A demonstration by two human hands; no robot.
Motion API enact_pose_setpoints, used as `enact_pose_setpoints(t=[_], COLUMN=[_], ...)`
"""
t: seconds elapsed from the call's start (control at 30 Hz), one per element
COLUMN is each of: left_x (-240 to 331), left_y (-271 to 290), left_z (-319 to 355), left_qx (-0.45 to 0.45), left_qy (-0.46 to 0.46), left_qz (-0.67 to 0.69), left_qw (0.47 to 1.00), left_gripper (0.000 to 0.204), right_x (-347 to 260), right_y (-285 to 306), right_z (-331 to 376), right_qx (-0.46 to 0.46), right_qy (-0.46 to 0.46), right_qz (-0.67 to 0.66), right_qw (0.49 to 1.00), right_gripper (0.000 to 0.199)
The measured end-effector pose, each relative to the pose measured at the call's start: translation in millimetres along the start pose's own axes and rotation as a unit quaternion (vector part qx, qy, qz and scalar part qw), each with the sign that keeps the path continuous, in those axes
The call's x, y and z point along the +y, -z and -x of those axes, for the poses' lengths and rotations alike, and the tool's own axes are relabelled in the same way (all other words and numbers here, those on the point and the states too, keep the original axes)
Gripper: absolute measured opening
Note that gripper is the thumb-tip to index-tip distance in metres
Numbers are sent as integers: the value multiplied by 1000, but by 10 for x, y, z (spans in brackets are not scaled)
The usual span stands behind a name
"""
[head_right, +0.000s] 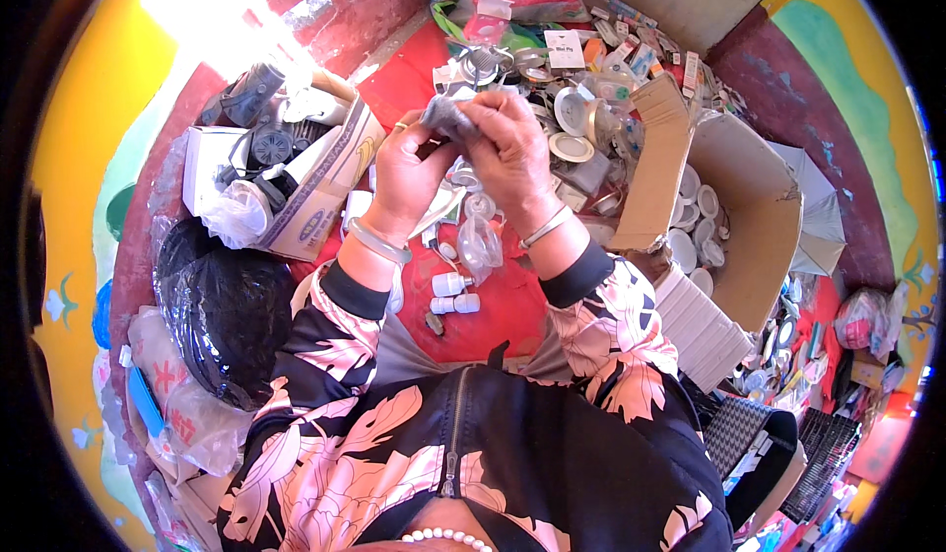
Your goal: The person wipes white plastic light housing components with a grey cloth and places them into a cardboard box.
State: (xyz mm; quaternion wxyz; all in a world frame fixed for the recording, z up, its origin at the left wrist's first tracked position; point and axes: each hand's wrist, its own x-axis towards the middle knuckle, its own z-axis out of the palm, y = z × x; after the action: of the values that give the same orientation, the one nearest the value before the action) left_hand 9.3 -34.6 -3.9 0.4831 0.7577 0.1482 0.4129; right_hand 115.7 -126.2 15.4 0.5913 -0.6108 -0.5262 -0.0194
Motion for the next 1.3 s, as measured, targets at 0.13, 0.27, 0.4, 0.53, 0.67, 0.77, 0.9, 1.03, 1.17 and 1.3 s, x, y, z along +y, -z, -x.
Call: enact_pose_setpoints(t=[0.13, 0.27, 0.4, 0.53, 0.67, 0.77, 0.9, 1.03, 1.17, 1.3], left_x=[85, -2, -63, -126, -259, -323, -246, -141, -95, -143], left_y=[-17, -15, -5, -95, -99, -64, -44, -35, -67, -39], left_z=[16, 14, -10, 26, 86, 66, 55, 37, -9, -27], left_qx=[-53, -13, 39, 80, 58, 61, 27, 2, 24, 42], left_qy=[162, 294, 348, 362, 309, 294, 311, 337, 349, 357], left_qz=[293, 441, 509, 549, 577, 574, 563, 569, 589, 596], left_qw=[941, 848, 786, 749, 754, 762, 765, 750, 729, 718], left_gripper=[30, 25, 18, 15, 14, 16, 15, 18, 20, 19], right_x=[158, 467, 202, 199, 37, 23, 78, 193, 450, 324], right_y=[110, 175, 86, -146, -235, -242, -156, 11, 143, 155], right_z=[-87, -81, -80, 38, 76, 86, 42, -63, -74, -114], right_qx=[76, 157, 158, 64, -1, -67, -14, 83, 146, 160], right_qy=[-76, -191, -202, -167, -77, 13, -6, -52, -203, -187], right_qz=[2, -188, -244, -87, -4, 43, 1, 45, -115, -168], right_qw=[994, 951, 935, 980, 997, 997, 1000, 994, 961, 955], right_gripper=[21, 17, 18, 17, 17, 20, 19, 15, 16, 15])
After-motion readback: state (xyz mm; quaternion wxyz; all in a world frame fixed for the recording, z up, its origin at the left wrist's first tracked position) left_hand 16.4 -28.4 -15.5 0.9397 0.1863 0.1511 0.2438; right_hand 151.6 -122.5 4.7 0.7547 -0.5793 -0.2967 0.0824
